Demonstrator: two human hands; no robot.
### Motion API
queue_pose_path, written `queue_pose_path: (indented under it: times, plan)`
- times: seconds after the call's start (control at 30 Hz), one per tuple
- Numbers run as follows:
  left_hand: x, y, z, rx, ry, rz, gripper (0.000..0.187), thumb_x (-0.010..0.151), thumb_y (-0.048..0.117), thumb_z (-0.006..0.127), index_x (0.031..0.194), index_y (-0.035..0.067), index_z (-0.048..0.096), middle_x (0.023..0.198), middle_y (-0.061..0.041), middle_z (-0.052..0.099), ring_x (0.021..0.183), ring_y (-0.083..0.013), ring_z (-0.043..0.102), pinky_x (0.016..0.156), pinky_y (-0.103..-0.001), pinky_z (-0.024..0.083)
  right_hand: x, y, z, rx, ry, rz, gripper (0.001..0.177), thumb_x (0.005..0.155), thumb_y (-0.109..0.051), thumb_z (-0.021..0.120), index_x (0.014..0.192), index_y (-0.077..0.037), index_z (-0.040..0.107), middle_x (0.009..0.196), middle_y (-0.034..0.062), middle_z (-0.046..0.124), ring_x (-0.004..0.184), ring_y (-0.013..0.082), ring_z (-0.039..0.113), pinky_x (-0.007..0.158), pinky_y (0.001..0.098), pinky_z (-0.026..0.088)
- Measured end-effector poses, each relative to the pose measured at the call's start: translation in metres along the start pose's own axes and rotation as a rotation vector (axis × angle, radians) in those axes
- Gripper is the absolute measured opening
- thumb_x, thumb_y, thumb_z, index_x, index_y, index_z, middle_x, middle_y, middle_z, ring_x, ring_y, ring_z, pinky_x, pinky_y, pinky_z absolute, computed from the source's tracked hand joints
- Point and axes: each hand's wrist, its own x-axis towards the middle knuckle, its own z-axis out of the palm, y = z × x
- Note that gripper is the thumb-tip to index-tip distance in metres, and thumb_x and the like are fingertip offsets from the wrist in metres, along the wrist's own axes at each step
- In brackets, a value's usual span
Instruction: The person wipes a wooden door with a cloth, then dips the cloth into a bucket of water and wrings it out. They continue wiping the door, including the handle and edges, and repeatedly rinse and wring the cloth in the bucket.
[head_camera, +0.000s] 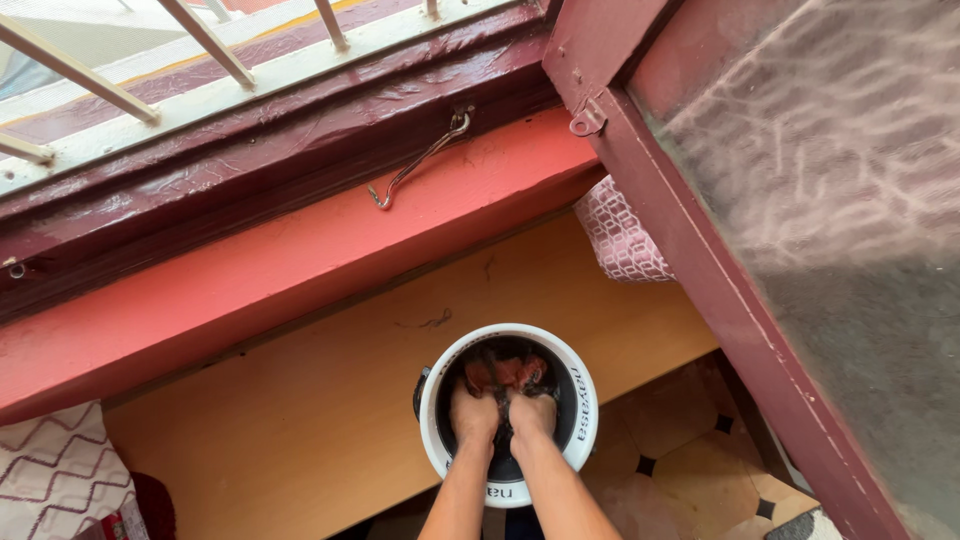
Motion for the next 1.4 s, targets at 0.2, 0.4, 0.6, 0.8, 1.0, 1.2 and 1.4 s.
queue_pose_path:
  times: [0.2,0.4,0.6,0.8,1.0,1.2,1.4]
  plan:
    - [0.005,0.012,-0.009,0.155,0.008,-0.073,0.043,0.082,0.029,0.073,0.117,0.003,0.075,0.115,-0.022,0.074,0.111,-0.0367,0.070,0.096,-0.041,0.053,0.006,-0.012,0.003,-0.056,0.064,0.008,0.030,0.078,-0.012,0.072,0.107,-0.002,0.076,0.101,0.0174,0.077,0.088,0.0270,0.073,0.081,0.0389,0.055]
    - [-0.066,0.060,-0.046,0.115,-0.057,-0.052,0.036,0.088,0.036,0.071,0.104,0.005,0.080,0.098,-0.019,0.080,0.095,-0.0330,0.077,0.090,-0.042,0.057,-0.078,-0.056,-0.044,-0.264,-0.036,-0.186,0.031,0.088,-0.034,0.075,0.102,-0.007,0.079,0.089,0.0116,0.081,0.083,0.0251,0.075,0.078,0.0357,0.054]
    - [-0.074,0.051,-0.051,0.162,0.024,0.180,0.032,0.087,0.033,0.068,0.106,0.010,0.078,0.099,-0.018,0.078,0.097,-0.0365,0.074,0.088,-0.046,0.055,-0.089,-0.054,-0.057,-0.454,-0.034,-0.279,0.029,0.089,-0.039,0.071,0.104,-0.014,0.076,0.097,0.0065,0.084,0.091,0.0247,0.078,0.083,0.0362,0.056]
    - [-0.015,0.019,-0.008,0.244,0.038,0.101,0.038,0.098,0.037,0.061,0.112,0.005,0.076,0.113,-0.028,0.073,0.109,-0.0436,0.068,0.097,-0.048,0.053,-0.032,-0.029,-0.020,-0.655,-0.039,-0.324,0.030,0.090,-0.035,0.071,0.113,-0.017,0.077,0.110,0.0150,0.077,0.110,0.0359,0.070,0.097,0.0430,0.054]
    - [-0.008,0.020,-0.006,0.358,0.021,0.094,0.034,0.090,0.022,0.060,0.118,0.007,0.073,0.119,-0.028,0.068,0.113,-0.0464,0.066,0.097,-0.051,0.053,0.008,-0.014,-0.007,-0.729,-0.013,-0.264,0.033,0.087,-0.026,0.072,0.119,-0.021,0.076,0.118,0.0198,0.071,0.116,0.0388,0.065,0.102,0.0456,0.051]
    - [-0.065,0.055,-0.041,0.276,0.055,0.282,0.034,0.096,0.033,0.061,0.105,0.004,0.078,0.109,-0.024,0.071,0.102,-0.0433,0.069,0.090,-0.050,0.054,-0.071,-0.059,-0.045,-0.598,-0.111,-0.297,0.028,0.093,-0.036,0.067,0.111,-0.019,0.079,0.088,0.0106,0.079,0.084,0.0291,0.078,0.080,0.0404,0.060]
    - [-0.110,0.062,-0.072,0.138,0.074,0.351,0.034,0.090,0.033,0.064,0.101,0.003,0.074,0.095,-0.019,0.072,0.082,-0.0380,0.074,0.079,-0.046,0.056,-0.127,-0.086,-0.092,-0.564,-0.078,-0.283,0.027,0.091,-0.037,0.069,0.107,-0.016,0.078,0.080,0.0077,0.081,0.074,0.0256,0.077,0.074,0.0396,0.058]
